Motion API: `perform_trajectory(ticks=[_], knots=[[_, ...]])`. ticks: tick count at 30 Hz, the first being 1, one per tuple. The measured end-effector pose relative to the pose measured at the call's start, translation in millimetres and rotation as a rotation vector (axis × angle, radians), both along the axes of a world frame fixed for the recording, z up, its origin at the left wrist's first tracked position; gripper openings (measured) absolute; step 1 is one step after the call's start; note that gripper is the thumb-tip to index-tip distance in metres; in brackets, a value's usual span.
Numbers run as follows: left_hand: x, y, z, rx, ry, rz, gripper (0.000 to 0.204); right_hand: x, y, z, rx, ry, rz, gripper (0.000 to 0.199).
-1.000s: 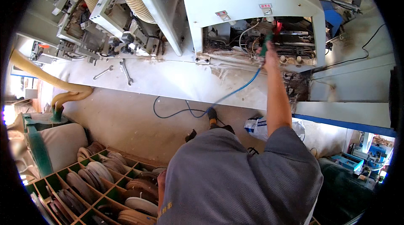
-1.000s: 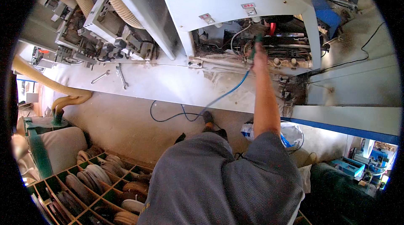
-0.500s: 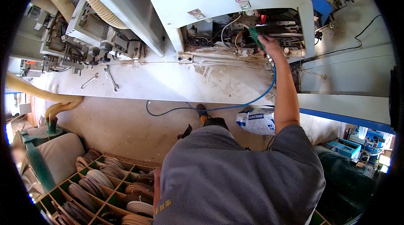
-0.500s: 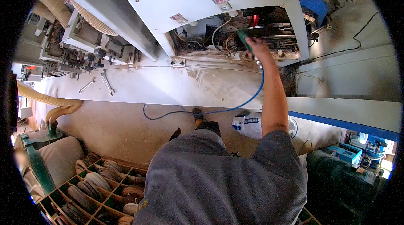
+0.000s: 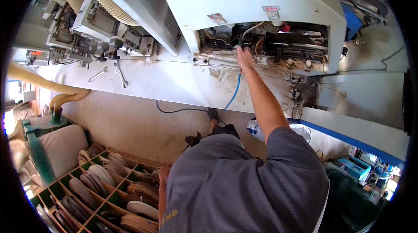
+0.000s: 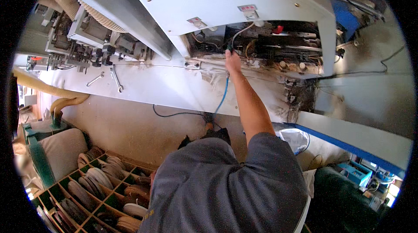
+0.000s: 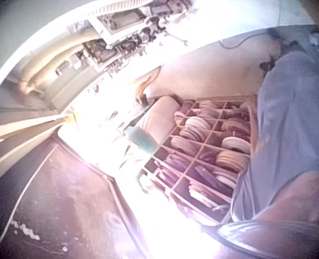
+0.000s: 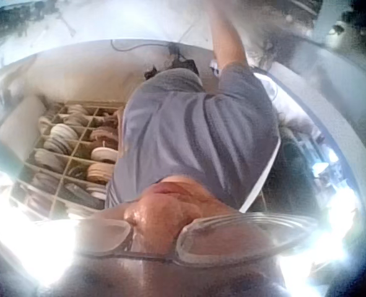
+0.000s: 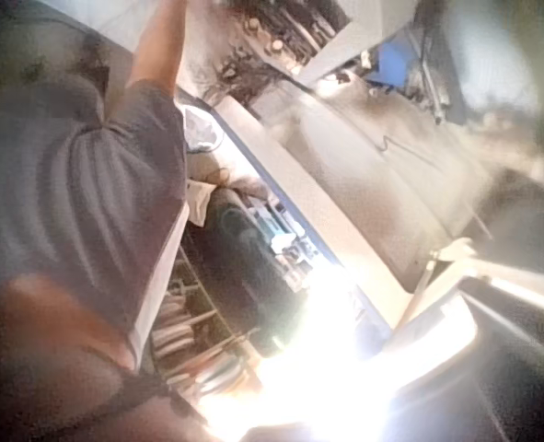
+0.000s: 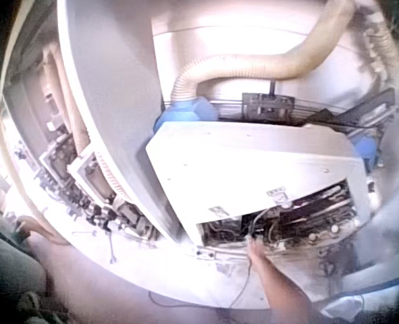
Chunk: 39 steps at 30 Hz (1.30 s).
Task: The person uses a green air blow gun to clean dust and debris from the internal components of a large industrial machine. They systematically blow air into various crevices and then manually sweep the dislodged debris into a white collection bag.
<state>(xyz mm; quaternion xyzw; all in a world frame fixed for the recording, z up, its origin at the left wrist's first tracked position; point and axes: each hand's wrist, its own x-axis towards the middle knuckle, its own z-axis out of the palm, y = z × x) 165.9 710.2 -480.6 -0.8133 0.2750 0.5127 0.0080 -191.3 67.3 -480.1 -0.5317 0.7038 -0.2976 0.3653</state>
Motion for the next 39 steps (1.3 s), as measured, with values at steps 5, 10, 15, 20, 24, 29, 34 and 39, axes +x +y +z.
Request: perform_trajectory(ticks=[5, 10, 15, 20, 24, 29, 34, 39], knots=[[-33.9, 68.1, 6.2, -0.043, 0.047, 0.739, 0.031, 10.6, -92.0, -68.3, 0.261, 0.02, -0.208, 0.052], [-53.7, 100.9, 21.9, -0.007, 0.101, 0.751, 0.031, -8.7, -112.9, -107.8, 0.071, -0.189, -0.453, 0.031], [-74.8, 123.0, 6.9, 0.003, 0.113, 0.721, 0.031, 35.7, -44.0, -25.2, -0.042, 0.104, -0.308, 0.037], [-51.0, 105.6, -8.2, -0.048, 0.153, 0.706, 0.031, 41.0, -2.0, -21.1, -0.199, 0.25, -0.207, 0.05], [-28.9, 80.4, -8.4, -0.095, 0.183, 0.823, 0.031, 54.9, 26.9, 2.4, 0.089, 0.202, -0.243, 0.049], [-16.3, 68.9, -10.9, -0.128, 0.207, 0.872, 0.03, 49.7, 76.6, 8.2, 0.026, 0.107, -0.254, 0.048], [-1.9, 73.1, -21.9, -0.106, 0.199, 0.678, 0.031, -1.6, 74.4, -46.2, -0.07, -0.246, -0.355, 0.047], [4.6, 72.7, -30.8, -0.086, 0.192, 0.572, 0.031, -17.0, 76.4, -6.0, 0.152, -0.749, -0.365, 0.026]])
